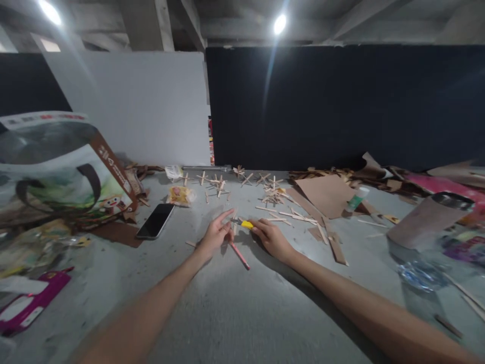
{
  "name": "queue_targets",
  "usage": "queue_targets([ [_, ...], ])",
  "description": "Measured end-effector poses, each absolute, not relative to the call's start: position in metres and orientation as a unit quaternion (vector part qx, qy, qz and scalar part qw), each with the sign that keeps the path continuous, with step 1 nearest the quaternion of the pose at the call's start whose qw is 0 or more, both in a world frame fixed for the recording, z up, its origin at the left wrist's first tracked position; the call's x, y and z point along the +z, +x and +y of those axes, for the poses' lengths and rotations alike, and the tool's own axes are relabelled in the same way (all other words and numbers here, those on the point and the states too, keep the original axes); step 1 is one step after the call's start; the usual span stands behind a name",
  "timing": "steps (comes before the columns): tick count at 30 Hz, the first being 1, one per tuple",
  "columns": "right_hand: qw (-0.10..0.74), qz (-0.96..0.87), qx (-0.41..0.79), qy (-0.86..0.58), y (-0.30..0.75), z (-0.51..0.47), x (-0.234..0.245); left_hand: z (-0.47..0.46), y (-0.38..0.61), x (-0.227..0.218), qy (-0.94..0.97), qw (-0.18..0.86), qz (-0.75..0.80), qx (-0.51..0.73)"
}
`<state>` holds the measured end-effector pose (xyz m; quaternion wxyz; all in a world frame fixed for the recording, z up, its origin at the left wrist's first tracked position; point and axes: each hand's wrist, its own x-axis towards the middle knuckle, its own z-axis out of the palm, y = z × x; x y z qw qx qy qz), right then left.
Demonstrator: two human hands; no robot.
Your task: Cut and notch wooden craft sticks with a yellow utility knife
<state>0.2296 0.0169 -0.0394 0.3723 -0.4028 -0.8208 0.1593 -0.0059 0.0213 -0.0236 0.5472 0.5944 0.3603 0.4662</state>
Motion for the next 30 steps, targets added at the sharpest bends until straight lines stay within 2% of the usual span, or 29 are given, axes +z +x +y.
queue_targets([
  [8, 0.391, -0.81, 0.184, -0.397, 0.2308, 0.0156, -0.0434, 0.0206, -0.0039, -0.0271, 0.593, 0.546, 0.375, 0.458],
  [30, 0.393, -0.804, 0.155, -0.418, 0.2319, 0.0124, -0.0412, 0.0233, 0.0014, -0.0277, 0.57, 0.546, 0.373, 0.489],
])
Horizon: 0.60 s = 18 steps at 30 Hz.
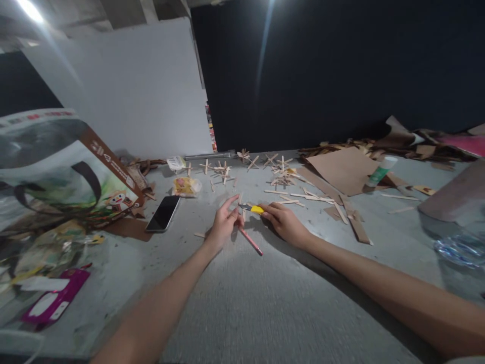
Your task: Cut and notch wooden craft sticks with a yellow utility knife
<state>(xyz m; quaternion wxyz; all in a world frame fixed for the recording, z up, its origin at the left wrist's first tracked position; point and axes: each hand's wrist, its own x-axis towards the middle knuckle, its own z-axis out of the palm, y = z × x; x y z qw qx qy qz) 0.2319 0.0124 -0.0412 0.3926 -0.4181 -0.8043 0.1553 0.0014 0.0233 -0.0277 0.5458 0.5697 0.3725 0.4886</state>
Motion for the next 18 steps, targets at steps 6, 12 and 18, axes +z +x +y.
queue_targets([
  [6, 0.393, -0.802, 0.152, -0.424, 0.2324, 0.0113, -0.0426, 0.0217, 0.0022, -0.0273, 0.572, 0.542, 0.373, 0.49],
  [12, 0.39, -0.806, 0.152, -0.419, 0.2328, 0.0105, -0.0403, 0.0204, 0.001, -0.026, 0.594, 0.543, 0.373, 0.462],
  [18, 0.389, -0.804, 0.151, -0.425, 0.2327, 0.0102, -0.0408, 0.0196, 0.0025, -0.0247, 0.59, 0.546, 0.365, 0.469],
])
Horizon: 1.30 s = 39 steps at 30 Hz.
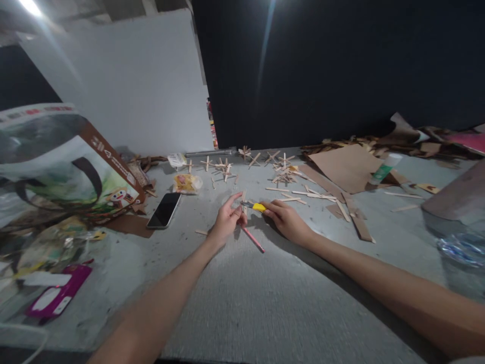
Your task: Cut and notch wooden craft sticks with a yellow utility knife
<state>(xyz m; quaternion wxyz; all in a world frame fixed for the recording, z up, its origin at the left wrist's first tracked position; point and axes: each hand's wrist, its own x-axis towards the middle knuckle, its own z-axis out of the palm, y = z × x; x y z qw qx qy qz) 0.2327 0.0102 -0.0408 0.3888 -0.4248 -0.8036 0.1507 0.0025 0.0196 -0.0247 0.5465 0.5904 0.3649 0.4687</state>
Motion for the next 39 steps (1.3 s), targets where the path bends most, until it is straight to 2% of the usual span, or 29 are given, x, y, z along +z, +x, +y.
queue_targets([
  [16, 0.389, -0.807, 0.151, -0.417, 0.2318, 0.01, -0.0395, 0.0185, 0.0018, -0.0266, 0.584, 0.537, 0.359, 0.492],
  [23, 0.383, -0.811, 0.145, -0.418, 0.2327, 0.0097, -0.0401, 0.0175, 0.0012, -0.0226, 0.612, 0.538, 0.363, 0.451],
  [39, 0.389, -0.814, 0.134, -0.409, 0.232, 0.0078, -0.038, 0.0171, 0.0042, -0.0252, 0.586, 0.548, 0.347, 0.486],
])
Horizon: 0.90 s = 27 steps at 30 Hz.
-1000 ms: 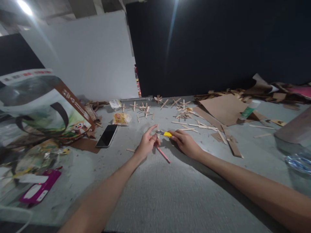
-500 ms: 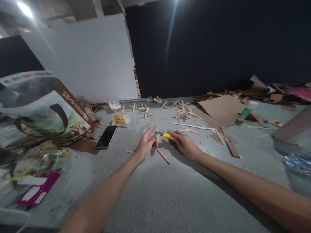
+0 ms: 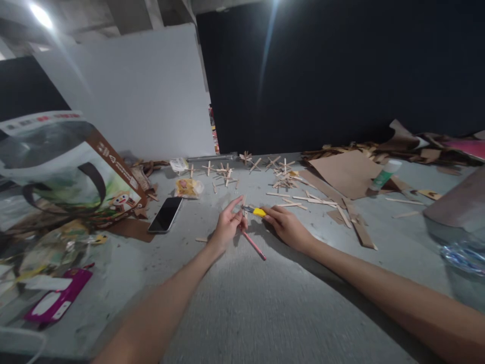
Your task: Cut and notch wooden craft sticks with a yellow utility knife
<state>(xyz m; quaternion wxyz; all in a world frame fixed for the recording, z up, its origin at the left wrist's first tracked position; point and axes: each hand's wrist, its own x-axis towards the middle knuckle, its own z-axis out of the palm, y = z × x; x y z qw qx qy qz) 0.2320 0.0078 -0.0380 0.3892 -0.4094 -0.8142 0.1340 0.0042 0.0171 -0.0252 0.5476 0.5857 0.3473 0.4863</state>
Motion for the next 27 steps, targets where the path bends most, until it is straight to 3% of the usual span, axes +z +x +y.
queue_targets([
  [18, 0.38, -0.821, 0.103, -0.413, 0.231, 0.01, -0.042, 0.013, 0.007, -0.022, 0.57, 0.55, 0.336, 0.51],
  [27, 0.44, -0.779, 0.101, -0.435, 0.233, 0.014, -0.043, 0.005, 0.013, -0.022, 0.6, 0.523, 0.357, 0.489],
])
